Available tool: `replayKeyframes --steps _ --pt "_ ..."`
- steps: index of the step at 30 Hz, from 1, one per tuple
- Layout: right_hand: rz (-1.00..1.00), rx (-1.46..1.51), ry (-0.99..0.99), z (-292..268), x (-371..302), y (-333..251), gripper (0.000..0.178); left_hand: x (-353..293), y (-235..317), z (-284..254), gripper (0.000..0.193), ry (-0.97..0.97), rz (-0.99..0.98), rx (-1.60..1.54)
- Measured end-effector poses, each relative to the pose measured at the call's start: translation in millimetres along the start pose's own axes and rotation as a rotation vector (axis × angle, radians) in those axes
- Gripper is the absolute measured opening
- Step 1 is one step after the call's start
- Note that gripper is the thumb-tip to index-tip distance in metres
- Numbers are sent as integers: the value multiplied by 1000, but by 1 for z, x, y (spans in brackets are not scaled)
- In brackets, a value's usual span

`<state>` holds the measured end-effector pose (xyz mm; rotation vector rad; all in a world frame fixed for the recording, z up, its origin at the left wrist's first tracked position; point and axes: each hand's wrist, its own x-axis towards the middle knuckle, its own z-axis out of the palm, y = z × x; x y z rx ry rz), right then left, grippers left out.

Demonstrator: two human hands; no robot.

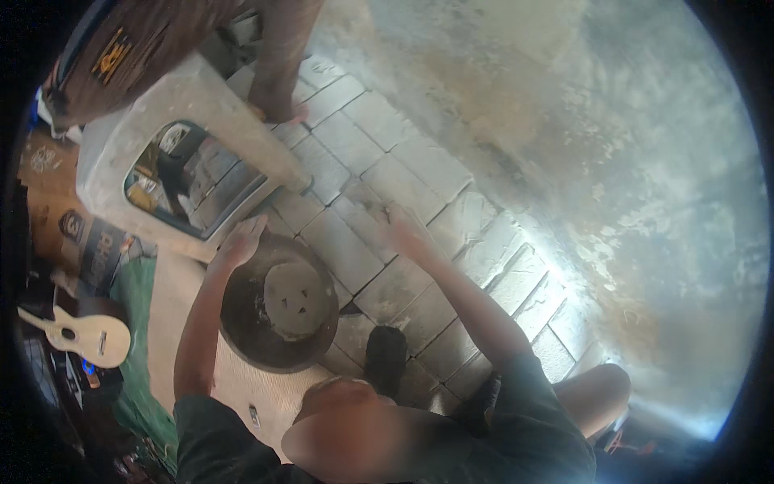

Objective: The person is applying white grout or plaster to the gaps between stone blocks on a wall using a putty knife.

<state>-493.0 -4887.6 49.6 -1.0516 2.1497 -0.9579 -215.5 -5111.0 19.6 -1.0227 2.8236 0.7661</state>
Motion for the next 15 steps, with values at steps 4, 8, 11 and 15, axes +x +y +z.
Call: replayKeyframes --steps 4,8,11,15 --pt "112 -115 56 17 29 72 37 -3 -16 8 34 73 211 356" --pt "130 -66 226 32 54 128 46 8 -7 16 38 158 363 445" --pt "79 -82 275 49 74 115 51 -4 -13 10 36 182 368 444" --pt "53 -50 321 59 109 105 38 -1 -11 10 31 201 371 446"
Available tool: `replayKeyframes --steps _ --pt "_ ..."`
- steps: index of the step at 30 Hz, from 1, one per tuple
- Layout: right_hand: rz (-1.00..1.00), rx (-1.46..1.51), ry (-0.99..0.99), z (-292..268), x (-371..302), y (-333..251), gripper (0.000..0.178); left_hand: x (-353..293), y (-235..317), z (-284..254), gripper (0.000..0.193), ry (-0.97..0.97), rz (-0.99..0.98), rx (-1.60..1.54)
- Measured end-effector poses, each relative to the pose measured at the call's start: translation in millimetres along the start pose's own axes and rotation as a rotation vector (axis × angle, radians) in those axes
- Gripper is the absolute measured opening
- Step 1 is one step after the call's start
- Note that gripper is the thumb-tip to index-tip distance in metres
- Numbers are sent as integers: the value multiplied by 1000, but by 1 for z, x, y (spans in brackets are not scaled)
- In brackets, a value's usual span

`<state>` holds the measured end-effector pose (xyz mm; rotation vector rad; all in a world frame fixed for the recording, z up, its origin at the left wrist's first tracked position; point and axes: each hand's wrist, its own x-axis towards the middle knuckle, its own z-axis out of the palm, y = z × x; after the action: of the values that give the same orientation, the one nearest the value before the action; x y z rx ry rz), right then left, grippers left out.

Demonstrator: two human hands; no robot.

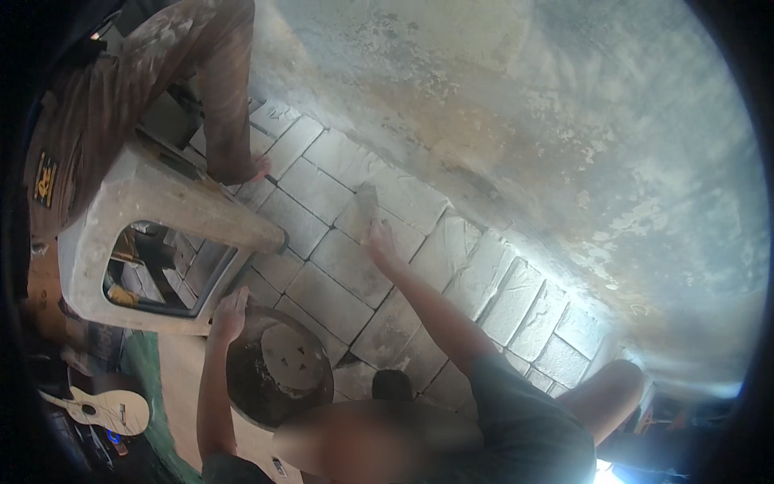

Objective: The person is applying white grout or plaster to the gaps between stone blocks on a wall using a putty knife.

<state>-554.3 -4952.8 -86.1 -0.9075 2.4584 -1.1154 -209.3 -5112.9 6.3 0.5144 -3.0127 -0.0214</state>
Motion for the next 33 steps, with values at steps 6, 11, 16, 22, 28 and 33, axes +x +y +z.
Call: replayKeyframes --steps 6,11,16,22,28,33 --pt "-19 210 17 44 63 -13 43 13 18 -11 19 -44 -190 -210" --pt "149 372 -1 74 102 -34 41 15 20 -12 13 -102 -158 -140" --pt "346 403 -14 91 131 -56 43 8 10 -8 24 -96 -25 -57" --pt "510 551 -65 89 178 -61 46 -11 -5 9 41 -154 -35 -30" --pt "584 906 -71 112 201 -45 46 -6 3 9 45 -165 -31 -18" --pt "521 967 -59 140 212 -50 49 -14 -4 13 44 -166 -41 -33"
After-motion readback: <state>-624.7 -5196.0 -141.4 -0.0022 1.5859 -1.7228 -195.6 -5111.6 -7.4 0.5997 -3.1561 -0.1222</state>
